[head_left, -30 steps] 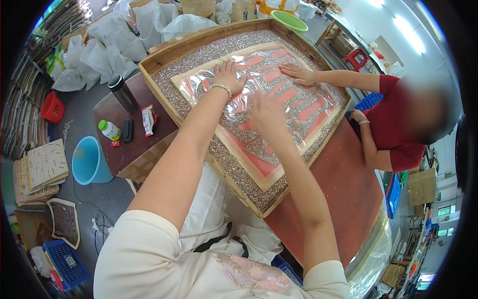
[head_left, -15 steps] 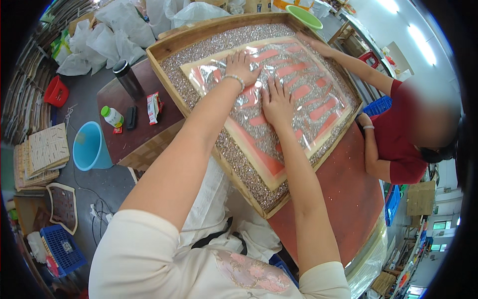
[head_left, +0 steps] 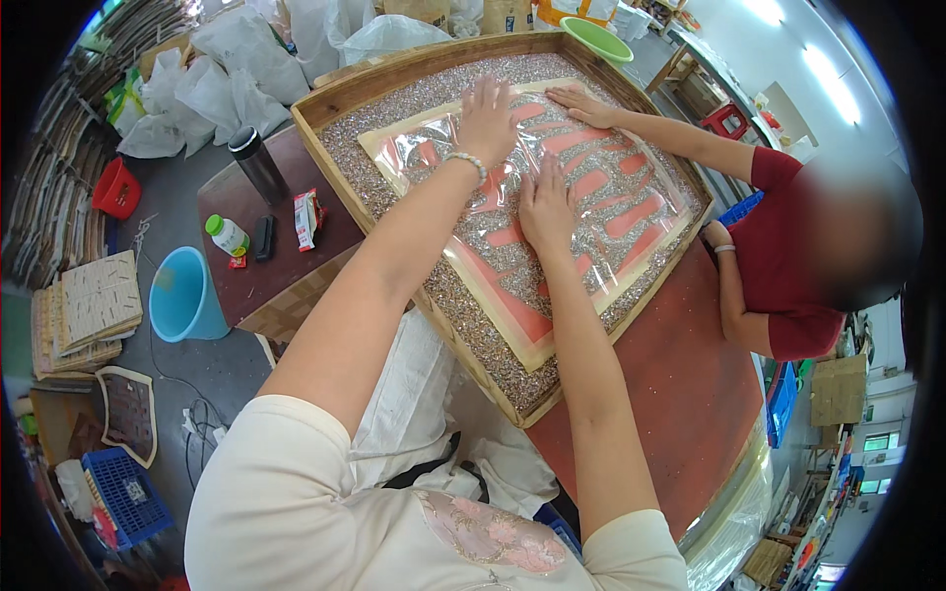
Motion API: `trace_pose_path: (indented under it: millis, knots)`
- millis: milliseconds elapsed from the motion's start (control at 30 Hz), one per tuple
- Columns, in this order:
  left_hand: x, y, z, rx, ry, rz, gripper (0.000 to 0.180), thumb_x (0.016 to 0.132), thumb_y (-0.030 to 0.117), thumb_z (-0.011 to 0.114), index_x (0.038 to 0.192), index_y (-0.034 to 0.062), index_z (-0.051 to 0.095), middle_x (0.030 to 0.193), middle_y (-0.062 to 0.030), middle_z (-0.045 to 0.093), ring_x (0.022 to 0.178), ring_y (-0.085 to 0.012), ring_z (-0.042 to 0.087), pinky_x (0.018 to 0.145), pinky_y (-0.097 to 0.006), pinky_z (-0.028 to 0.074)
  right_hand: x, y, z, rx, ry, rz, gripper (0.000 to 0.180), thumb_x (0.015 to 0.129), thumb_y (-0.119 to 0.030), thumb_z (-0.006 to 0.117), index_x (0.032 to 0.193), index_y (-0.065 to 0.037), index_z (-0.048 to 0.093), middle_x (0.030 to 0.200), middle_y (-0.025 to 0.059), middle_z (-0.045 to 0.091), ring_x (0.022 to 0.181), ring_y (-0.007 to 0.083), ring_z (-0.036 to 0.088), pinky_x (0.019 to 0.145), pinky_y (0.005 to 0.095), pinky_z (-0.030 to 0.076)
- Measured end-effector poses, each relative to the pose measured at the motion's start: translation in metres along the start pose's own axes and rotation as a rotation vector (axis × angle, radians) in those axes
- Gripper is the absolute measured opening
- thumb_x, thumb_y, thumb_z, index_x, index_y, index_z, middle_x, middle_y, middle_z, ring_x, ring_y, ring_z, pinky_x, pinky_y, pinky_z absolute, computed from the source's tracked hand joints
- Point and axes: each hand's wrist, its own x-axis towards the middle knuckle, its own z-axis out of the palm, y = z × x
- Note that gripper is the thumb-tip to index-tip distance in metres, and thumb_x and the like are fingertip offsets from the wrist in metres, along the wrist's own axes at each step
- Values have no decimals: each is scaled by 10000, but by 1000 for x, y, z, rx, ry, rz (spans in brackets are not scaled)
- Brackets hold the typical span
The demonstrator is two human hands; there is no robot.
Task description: Placing shoe material cutouts into a template frame and applying adhesive film.
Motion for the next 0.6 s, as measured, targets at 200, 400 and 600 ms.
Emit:
trace_pose_path:
  millis: [200, 400, 600]
  knots:
    - [-23, 33, -5, -108, 125, 37, 604, 947, 396, 372, 1453, 89, 250, 1512, -196, 191, 1406, -350, 161, 1146, -484, 85, -5, 1, -36, 55, 484, 34, 585, 968, -410, 313, 1424, -44, 312, 1484, 132, 304, 1381, 332, 247, 1127, 503, 148]
    - [-30, 27, 9, -41, -530, 45, 651, 945, 508, 290, 1467, 122, 243, 1529, -169, 166, 1414, -343, 142, 1148, -470, 86, -15, 12, 7, -191, 29, 78, 567, 962, -405, 329, 1421, -71, 334, 1489, 113, 301, 1379, 338, 252, 1122, 516, 151]
    - [-41, 23, 6, -49, -515, 36, 639, 946, 502, 296, 1461, 125, 261, 1527, -160, 183, 1414, -325, 155, 1151, -451, 96, -27, 8, 10, -165, 44, 75, 559, 957, -411, 341, 1413, -87, 360, 1475, 108, 331, 1381, 322, 252, 1121, 516, 158]
